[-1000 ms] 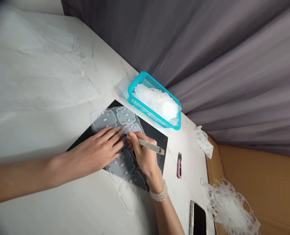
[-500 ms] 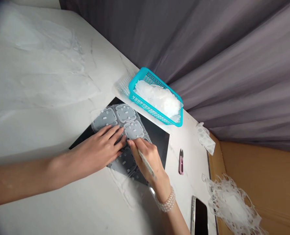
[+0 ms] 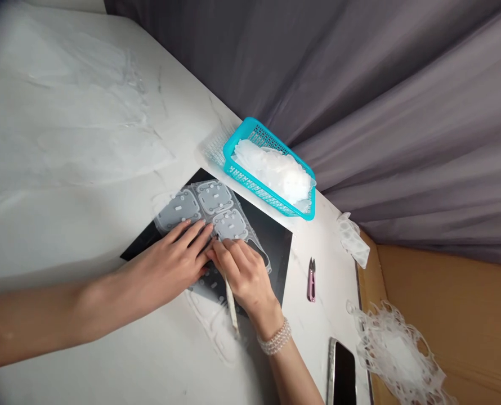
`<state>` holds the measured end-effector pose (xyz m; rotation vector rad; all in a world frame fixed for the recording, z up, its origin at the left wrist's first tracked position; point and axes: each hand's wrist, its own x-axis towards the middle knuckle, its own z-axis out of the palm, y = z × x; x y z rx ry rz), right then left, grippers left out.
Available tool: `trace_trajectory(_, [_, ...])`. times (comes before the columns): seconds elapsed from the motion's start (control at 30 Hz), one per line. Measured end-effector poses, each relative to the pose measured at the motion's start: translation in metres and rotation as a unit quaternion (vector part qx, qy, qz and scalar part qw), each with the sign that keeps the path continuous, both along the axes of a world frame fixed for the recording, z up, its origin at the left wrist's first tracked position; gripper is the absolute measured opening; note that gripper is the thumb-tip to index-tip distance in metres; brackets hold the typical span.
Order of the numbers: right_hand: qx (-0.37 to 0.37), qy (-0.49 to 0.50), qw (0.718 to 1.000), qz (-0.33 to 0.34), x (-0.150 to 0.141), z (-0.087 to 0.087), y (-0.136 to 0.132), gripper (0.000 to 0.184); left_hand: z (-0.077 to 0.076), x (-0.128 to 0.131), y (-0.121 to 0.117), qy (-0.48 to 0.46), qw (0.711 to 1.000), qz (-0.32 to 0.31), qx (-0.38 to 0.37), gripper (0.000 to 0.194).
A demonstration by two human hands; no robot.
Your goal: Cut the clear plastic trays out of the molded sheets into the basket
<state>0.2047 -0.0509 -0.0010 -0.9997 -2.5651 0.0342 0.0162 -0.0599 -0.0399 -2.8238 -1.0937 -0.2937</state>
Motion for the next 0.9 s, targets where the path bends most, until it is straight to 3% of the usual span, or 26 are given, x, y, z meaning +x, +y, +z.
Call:
trace_trajectory(0.27, [-0.060, 0.040, 0.995, -0.070, -0.004, -0.005, 0.006, 0.027, 0.004, -0.001, 0.001, -0.012, 0.999, 0.036, -0.005, 0.046])
trace_trajectory(0.53, [0.012, -0.123, 0.992, -0.035, -0.008, -0.001, 0.007, 0.032, -0.005, 0.001, 0.000, -0.025, 0.999, 0.047, 0.005, 0.050])
trace_trajectory(0.67, [-0.010, -0.167, 0.986, -0.018, -0.011, 0.006, 0.007, 0.033, -0.012, 0.000, 0.003, -0.049, 0.998, 0.041, 0.010, 0.046])
trace_trajectory(0.73, [-0.057, -0.094, 0.994, -0.019, -0.009, 0.003, 0.011, 0.035, -0.015, -0.001, 0.006, -0.065, 0.997, 0.036, 0.019, 0.048])
trace_trajectory(0.8, [-0.119, 0.052, 0.990, -0.055, 0.002, -0.003, 0.020, 0.036, -0.018, -0.001, 0.009, -0.079, 0.996, 0.032, 0.027, 0.050])
trace_trajectory(0.83, [-0.150, 0.139, 0.975, -0.093, 0.012, -0.006, 0.025, 0.034, -0.019, -0.001, 0.010, -0.083, 0.996, 0.031, 0.028, 0.051])
trace_trajectory(0.9, [-0.191, 0.317, 0.907, -0.202, 0.044, -0.012, 0.033, 0.026, -0.020, 0.000, 0.012, -0.086, 0.995, 0.032, 0.031, 0.052])
